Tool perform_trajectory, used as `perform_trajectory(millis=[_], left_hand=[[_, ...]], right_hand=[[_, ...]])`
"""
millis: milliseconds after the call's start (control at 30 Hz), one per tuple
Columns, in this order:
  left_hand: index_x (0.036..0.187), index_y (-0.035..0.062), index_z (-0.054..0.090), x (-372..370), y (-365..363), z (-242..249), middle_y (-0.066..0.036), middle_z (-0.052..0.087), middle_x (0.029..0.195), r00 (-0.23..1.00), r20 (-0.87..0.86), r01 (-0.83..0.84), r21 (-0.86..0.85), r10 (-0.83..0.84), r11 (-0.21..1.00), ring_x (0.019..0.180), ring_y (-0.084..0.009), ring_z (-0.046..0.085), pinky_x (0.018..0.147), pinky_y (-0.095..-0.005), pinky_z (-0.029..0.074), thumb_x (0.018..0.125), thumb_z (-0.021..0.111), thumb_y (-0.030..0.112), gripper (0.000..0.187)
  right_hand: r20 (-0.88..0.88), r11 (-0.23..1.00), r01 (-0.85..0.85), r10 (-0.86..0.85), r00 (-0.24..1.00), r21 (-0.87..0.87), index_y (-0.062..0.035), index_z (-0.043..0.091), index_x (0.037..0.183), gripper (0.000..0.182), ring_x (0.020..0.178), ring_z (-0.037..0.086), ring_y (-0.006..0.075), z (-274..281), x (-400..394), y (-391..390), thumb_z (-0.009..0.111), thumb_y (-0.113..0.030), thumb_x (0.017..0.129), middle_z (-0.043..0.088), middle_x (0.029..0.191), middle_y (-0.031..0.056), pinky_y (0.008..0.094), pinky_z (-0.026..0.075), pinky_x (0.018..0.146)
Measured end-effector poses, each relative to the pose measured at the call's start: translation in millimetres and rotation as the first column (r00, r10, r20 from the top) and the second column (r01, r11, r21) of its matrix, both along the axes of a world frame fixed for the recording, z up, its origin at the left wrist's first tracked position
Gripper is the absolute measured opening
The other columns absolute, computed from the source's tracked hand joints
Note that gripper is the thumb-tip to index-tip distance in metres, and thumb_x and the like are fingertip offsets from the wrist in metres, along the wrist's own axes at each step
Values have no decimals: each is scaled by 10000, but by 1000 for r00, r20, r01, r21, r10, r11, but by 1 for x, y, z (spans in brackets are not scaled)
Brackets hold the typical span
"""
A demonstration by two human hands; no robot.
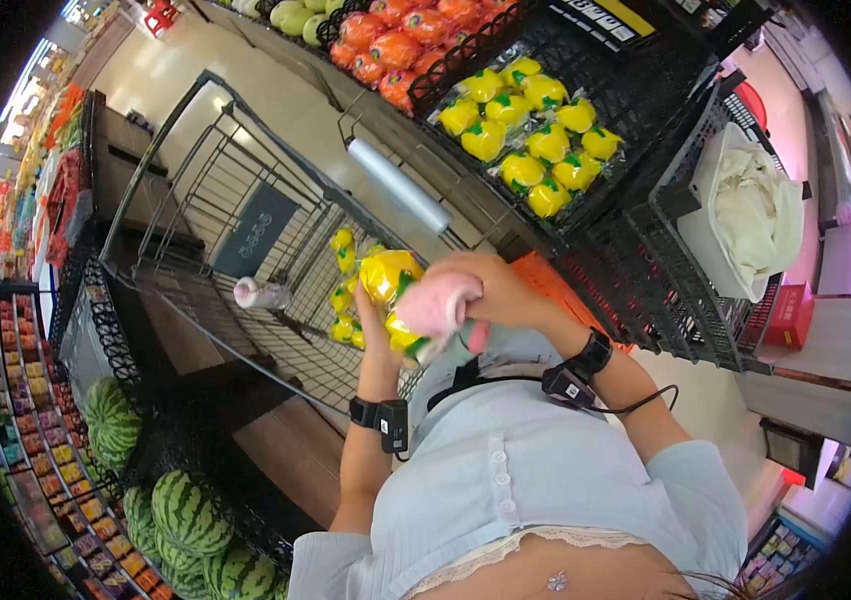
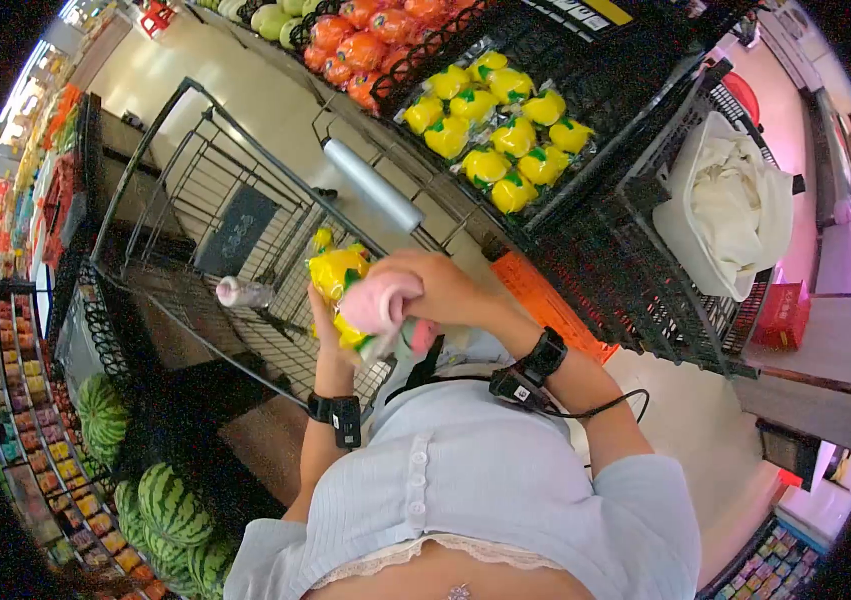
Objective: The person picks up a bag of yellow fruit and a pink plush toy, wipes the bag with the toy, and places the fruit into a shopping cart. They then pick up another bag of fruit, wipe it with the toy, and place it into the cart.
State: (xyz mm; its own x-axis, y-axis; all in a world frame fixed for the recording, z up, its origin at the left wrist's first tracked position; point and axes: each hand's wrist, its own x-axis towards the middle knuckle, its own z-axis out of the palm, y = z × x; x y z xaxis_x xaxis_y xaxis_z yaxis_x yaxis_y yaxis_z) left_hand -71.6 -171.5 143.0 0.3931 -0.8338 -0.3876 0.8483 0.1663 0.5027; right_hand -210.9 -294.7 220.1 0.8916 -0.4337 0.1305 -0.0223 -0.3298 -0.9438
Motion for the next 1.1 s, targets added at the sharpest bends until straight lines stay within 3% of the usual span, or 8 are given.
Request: perform_trajectory(millis=[133,200,333,467,633,900,1000,1100], left_hand=[[1232,30,390,-12,-3,24,-130,542,1063,999,-38,25,-26,-26,999,946,-278,545,830,-395,450,814,318,625,731],[1252,9,340,-7,-8,10,-151,549,947,978,-48,174,-351,-204,920,869,-266,548,765,-378,467,756,399,650,812],[1262,-3,309,-10,-16,11,-172,549,901,985,-42,137,-408,-168,903,856,-272,539,759,-371,465,733,455,626,834],[1264,-1,310,-13,-15,26,-164,555,952,986,-39,143,-300,-162,943,879,-263,547,805,-362,457,802,436,526,712],[1245,7,356,-12,-18,36,-141,551,1042,950,91,311,-192,-299,931,939,-230,551,858,-343,433,891,386,330,480],[1140,26,495,11,-15,19,-88,505,1172,450,781,389,264,-432,883,1066,-186,481,903,-285,364,894,383,240,344],[1150,28,489,0,-10,0,-84,489,1188,657,622,372,225,-426,901,1076,-170,467,909,-290,360,894,389,251,355],[1179,24,457,-5,-9,-6,-80,494,1170,793,450,307,285,-410,908,1057,-161,470,899,-286,362,901,374,260,374]], right_hand=[[-5,889,303,-321,947,343,-11,556,1025,408,888,574,145,-17,-11,-19,637,-22,625,599,954,93,280,453,774],[-49,693,241,-285,957,679,-13,550,1039,405,879,581,155,-24,-22,-22,623,-16,640,598,963,97,279,463,767],[-212,538,191,-23,977,821,-29,444,1186,542,935,566,163,-35,-42,-18,599,-24,667,574,1060,98,292,463,817],[132,576,-174,114,985,799,-18,435,1196,584,1052,511,161,-53,-28,3,673,-187,691,463,1224,133,298,411,912],[-67,266,27,144,987,964,-57,385,1241,567,993,523,147,-63,-31,15,598,-69,715,517,1135,71,290,429,875],[-88,277,18,243,966,961,-38,503,1120,382,933,570,167,-112,-55,7,607,-161,775,585,1040,78,292,483,800],[-183,205,151,148,972,967,-39,498,1130,365,946,568,173,-60,-57,5,584,-162,798,578,1066,79,291,481,810],[-106,434,3,212,971,901,-65,538,1060,244,912,562,143,-92,-72,-17,526,-169,840,583,999,58,260,470,800]])
